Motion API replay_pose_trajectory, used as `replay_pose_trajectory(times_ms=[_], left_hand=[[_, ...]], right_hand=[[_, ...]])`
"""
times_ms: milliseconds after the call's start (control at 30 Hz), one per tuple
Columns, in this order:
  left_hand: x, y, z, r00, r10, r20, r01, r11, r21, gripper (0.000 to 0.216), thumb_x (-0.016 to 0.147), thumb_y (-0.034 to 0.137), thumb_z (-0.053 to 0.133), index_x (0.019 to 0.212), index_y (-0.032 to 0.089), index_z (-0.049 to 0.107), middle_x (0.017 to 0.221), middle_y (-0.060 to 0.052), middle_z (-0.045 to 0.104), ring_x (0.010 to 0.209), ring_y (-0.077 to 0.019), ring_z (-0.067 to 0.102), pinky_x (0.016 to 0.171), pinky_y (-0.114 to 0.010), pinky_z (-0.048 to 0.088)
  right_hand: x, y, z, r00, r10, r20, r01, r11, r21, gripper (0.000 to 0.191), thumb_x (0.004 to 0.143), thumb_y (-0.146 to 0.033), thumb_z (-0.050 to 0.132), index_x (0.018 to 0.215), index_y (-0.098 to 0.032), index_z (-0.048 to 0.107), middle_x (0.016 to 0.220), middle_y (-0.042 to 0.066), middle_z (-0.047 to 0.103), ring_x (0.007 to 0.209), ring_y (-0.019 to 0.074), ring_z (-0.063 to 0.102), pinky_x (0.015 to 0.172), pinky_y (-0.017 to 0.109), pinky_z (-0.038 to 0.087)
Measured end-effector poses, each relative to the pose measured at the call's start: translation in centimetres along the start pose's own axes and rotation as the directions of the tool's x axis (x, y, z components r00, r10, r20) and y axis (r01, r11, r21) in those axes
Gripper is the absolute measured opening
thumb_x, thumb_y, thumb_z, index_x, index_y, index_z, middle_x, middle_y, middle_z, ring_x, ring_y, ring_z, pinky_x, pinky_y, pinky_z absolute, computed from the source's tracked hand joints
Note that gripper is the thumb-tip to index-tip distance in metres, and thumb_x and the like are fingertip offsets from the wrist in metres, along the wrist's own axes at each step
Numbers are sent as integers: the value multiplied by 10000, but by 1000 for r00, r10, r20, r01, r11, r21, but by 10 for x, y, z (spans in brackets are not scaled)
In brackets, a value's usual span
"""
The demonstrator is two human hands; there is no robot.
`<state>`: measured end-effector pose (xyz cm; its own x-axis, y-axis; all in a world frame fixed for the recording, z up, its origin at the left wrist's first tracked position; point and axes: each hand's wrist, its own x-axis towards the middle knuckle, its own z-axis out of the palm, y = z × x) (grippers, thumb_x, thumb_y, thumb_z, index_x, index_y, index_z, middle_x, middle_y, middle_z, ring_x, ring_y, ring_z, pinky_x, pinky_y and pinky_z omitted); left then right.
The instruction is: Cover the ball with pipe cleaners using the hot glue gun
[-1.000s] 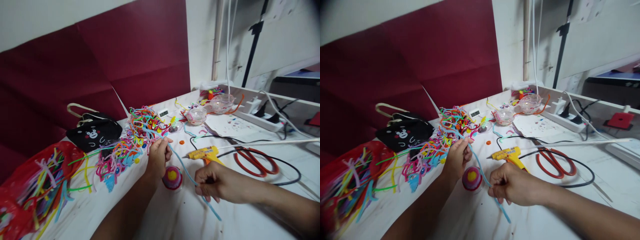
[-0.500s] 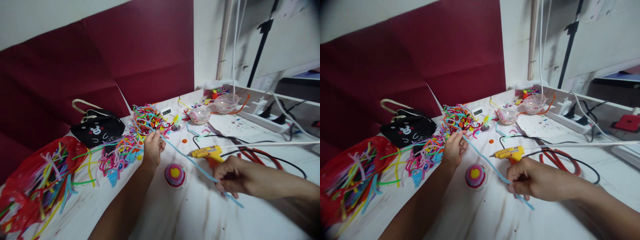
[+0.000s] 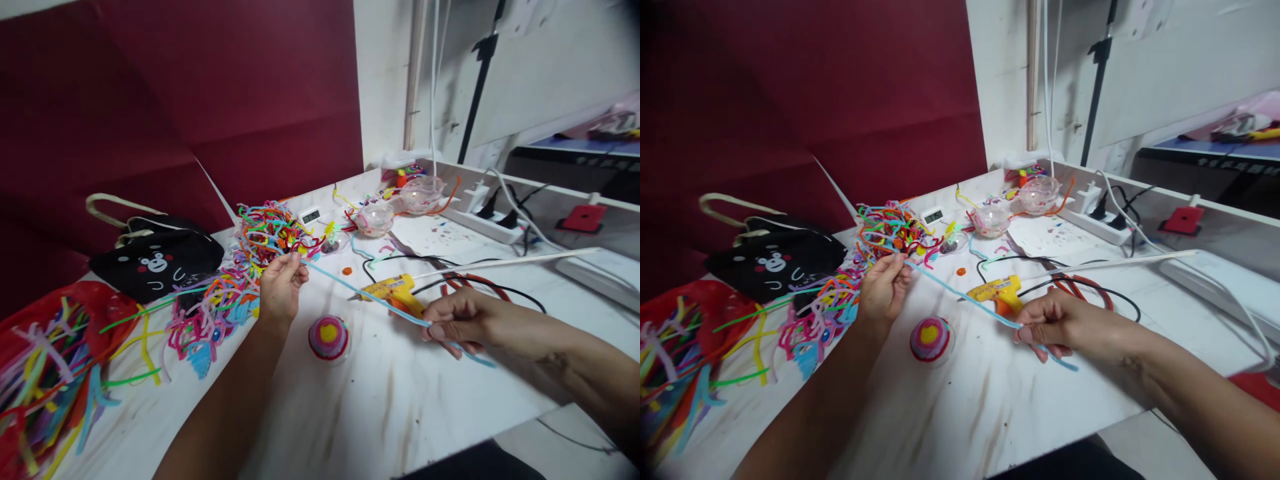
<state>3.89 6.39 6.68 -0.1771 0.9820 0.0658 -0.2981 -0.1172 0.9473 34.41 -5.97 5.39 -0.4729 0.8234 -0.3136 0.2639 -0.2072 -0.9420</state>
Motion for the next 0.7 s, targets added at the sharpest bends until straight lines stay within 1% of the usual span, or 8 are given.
replay_pose_trajectory(times_ms=[100, 167, 267, 333, 467, 567, 633, 700], left_hand=[[1, -3, -2, 999, 36, -32, -35, 999, 11, 395, 654, 344, 1013, 744, 186, 662, 527, 78, 649, 486, -87, 654, 519, -163, 516], [3, -4, -3, 998, 56, -42, -55, 998, 21, 387, 672, 343, 1000, 754, 190, 654, 533, 72, 669, 495, -103, 686, 525, -171, 538], [7, -2, -5, 998, 47, -48, -46, 999, 8, 344, 720, 338, 970, 792, 188, 669, 535, 59, 682, 502, -116, 713, 530, -174, 560], [10, -1, -7, 998, 45, -53, -46, 999, -20, 335, 741, 326, 961, 813, 194, 662, 547, 58, 695, 508, -117, 726, 537, -171, 573], [15, -4, -11, 997, 70, -31, -70, 997, -15, 373, 771, 346, 961, 824, 212, 617, 556, 50, 716, 526, -131, 749, 535, -171, 575], [16, -8, -14, 993, 108, -48, -108, 994, 5, 411, 789, 388, 958, 808, 226, 580, 530, 63, 702, 479, -126, 717, 516, -179, 566], [16, -10, -16, 989, 136, -62, -136, 991, 7, 411, 800, 398, 954, 816, 233, 577, 507, 80, 675, 456, -123, 698, 519, -186, 568], [17, -10, -17, 989, 134, -64, -135, 991, -5, 405, 814, 402, 947, 828, 235, 578, 509, 83, 663, 464, -126, 701, 532, -194, 574]], right_hand=[[0, 4, 1, 1000, -19, 24, 19, 1000, -3, 533, 871, -714, 830, 778, -194, 752, 581, -39, 623, 501, 87, 389, 501, 267, 264], [1, 4, 3, 999, -32, 4, 32, 999, -7, 509, 863, -684, 849, 786, -187, 770, 586, -39, 626, 522, 91, 408, 523, 268, 281], [3, 2, 3, 993, -73, -89, 74, 997, 7, 483, 783, -633, 921, 863, -170, 812, 677, -17, 695, 593, 112, 518, 591, 275, 383], [3, 1, 2, 982, -108, -154, 108, 994, -7, 475, 773, -619, 923, 847, -164, 810, 711, 1, 715, 644, 136, 578, 636, 294, 437], [2, 2, 5, 963, -134, -235, 123, 991, -61, 481, 813, -640, 883, 750, -187, 736, 635, -15, 652, 625, 147, 549, 625, 304, 433], [-1, 2, 9, 948, -169, -269, 134, 981, -143, 505, 863, -668, 833, 718, -212, 670, 638, -23, 621, 620, 148, 524, 613, 301, 416], [-3, 2, 12, 934, -209, -290, 143, 962, -231, 507, 908, -675, 782, 724, -218, 665, 656, -16, 624, 639, 157, 530, 619, 304, 415], [-3, 2, 13, 912, -251, -325, 148, 939, -310, 490, 951, -658, 729, 741, -218, 676, 683, -7, 639, 661, 166, 542, 632, 309, 416]])
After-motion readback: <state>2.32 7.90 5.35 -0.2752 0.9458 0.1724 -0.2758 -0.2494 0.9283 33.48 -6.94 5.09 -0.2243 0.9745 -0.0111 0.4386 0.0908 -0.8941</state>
